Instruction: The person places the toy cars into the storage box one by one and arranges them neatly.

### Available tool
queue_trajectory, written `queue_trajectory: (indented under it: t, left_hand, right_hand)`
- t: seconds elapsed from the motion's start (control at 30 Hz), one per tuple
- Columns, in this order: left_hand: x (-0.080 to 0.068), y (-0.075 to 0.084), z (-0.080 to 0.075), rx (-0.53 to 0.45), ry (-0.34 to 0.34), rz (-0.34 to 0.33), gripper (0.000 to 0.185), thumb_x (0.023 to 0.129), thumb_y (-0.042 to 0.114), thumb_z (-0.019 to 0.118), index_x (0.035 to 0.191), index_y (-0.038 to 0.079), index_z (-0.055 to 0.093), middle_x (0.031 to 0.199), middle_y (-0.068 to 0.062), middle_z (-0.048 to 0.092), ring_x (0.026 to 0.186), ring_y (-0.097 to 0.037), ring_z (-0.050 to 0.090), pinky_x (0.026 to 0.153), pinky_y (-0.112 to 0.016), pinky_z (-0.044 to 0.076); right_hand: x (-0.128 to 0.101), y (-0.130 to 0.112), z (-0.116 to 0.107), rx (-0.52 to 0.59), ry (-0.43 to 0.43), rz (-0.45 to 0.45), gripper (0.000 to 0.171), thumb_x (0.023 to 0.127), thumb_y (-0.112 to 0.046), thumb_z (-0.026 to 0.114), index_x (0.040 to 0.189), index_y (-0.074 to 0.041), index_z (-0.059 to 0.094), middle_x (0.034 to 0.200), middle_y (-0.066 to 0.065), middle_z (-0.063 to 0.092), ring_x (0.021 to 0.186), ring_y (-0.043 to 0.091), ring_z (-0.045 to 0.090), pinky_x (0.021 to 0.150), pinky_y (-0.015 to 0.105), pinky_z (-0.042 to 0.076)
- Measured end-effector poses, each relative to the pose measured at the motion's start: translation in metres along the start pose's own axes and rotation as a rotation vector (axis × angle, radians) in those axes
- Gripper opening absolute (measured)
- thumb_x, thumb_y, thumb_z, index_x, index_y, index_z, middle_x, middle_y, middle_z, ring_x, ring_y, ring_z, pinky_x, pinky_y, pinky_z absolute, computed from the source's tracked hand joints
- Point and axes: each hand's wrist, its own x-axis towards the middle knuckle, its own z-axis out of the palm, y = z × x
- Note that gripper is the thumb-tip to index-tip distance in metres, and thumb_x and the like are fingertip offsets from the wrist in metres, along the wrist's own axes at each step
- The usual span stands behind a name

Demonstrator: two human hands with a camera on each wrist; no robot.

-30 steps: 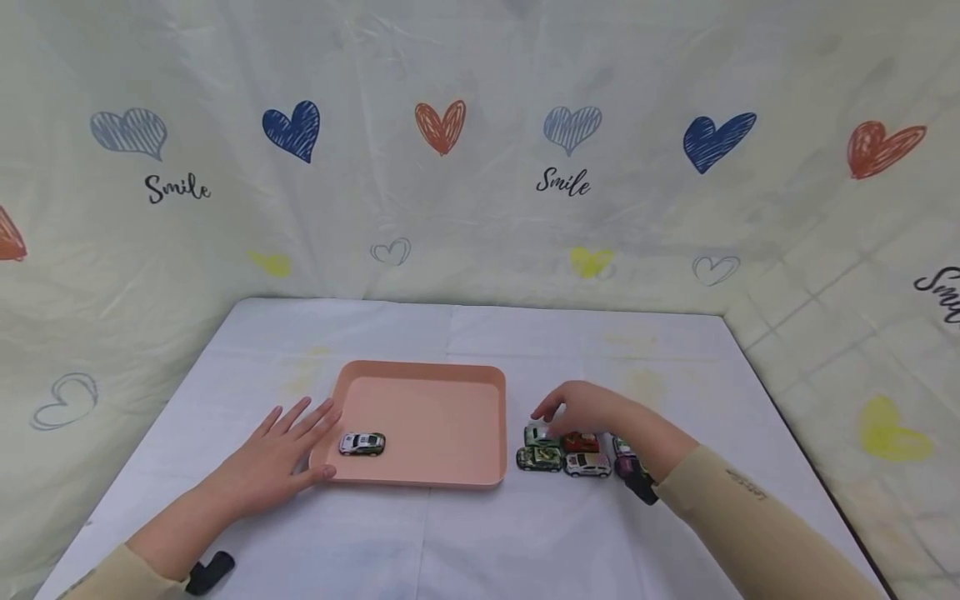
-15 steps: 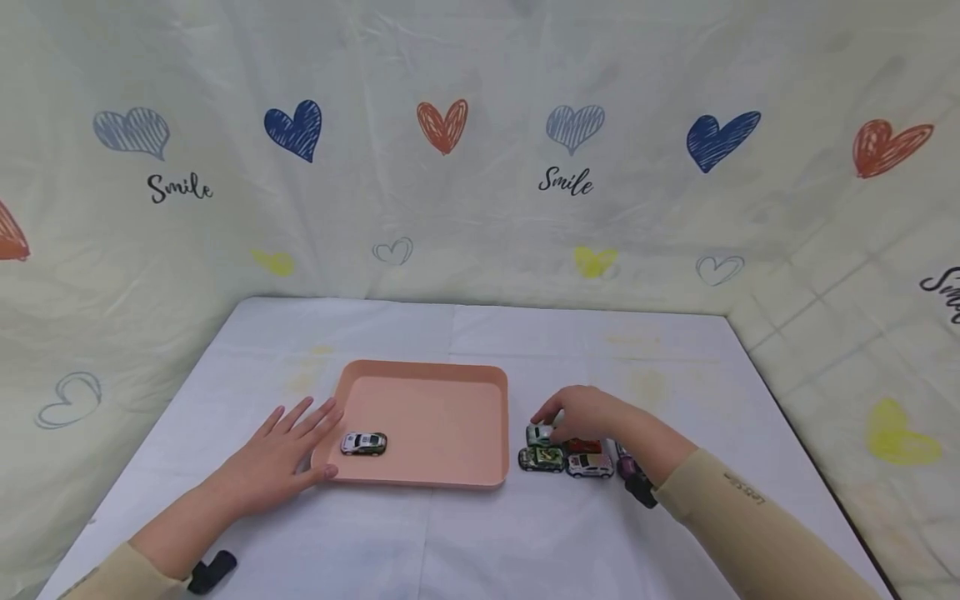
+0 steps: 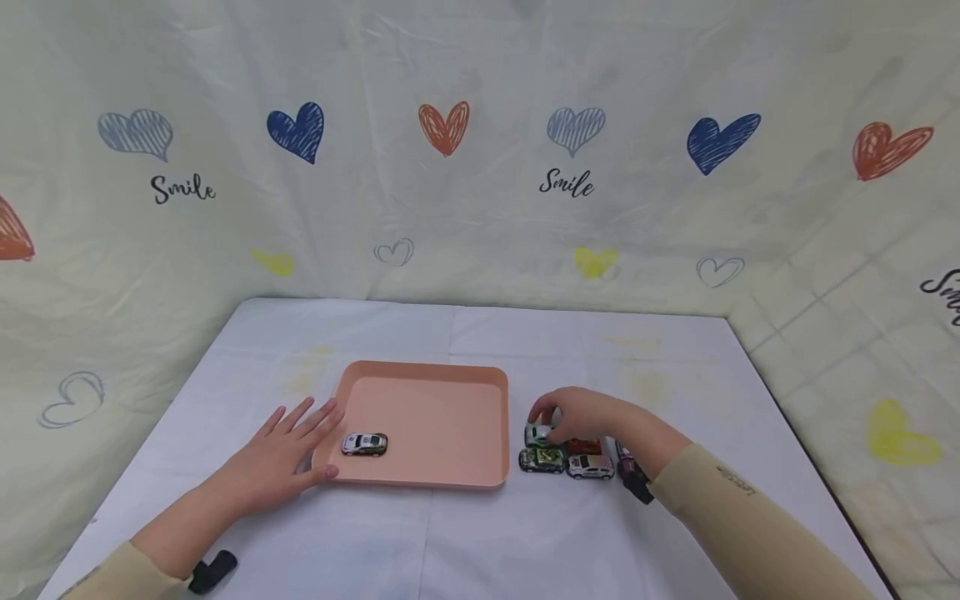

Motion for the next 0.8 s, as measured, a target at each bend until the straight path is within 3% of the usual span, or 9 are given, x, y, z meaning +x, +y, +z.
queue_trajectory:
  t: [0.17, 0.4, 0.8]
  left_hand:
    - [0.000, 0.001, 0.000, -0.004, 0.001, -0.002, 0.085, 0.089, 0.069, 0.053, 0.156, 0.021, 0.034, 0.163, 0.001, 0.025, 0.150, -0.035, 0.017, 0.119, -0.060, 0.011]
    - [-0.001, 0.001, 0.000, -0.004, 0.005, -0.006, 0.084, 0.089, 0.069, 0.054, 0.156, 0.021, 0.034, 0.163, 0.001, 0.026, 0.150, -0.035, 0.018, 0.119, -0.059, 0.011]
    - [-0.001, 0.000, 0.000, 0.001, 0.008, -0.004, 0.084, 0.090, 0.070, 0.052, 0.156, 0.022, 0.034, 0.163, 0.001, 0.026, 0.150, -0.034, 0.017, 0.120, -0.059, 0.010]
  right_hand:
    - [0.002, 0.006, -0.004, 0.051, -0.002, -0.001, 0.033, 0.089, -0.016, 0.073, 0.121, -0.019, 0.070, 0.107, -0.001, 0.062, 0.063, 0.015, 0.049, 0.057, 0.033, 0.046]
    - [0.000, 0.013, -0.017, 0.076, 0.000, -0.009, 0.037, 0.089, -0.024, 0.074, 0.125, -0.022, 0.070, 0.112, -0.003, 0.065, 0.079, 0.017, 0.049, 0.062, 0.031, 0.044]
    - [0.003, 0.010, -0.033, 0.111, 0.000, -0.015, 0.036, 0.088, -0.026, 0.075, 0.124, -0.026, 0.071, 0.113, -0.003, 0.065, 0.078, 0.019, 0.051, 0.065, 0.033, 0.045]
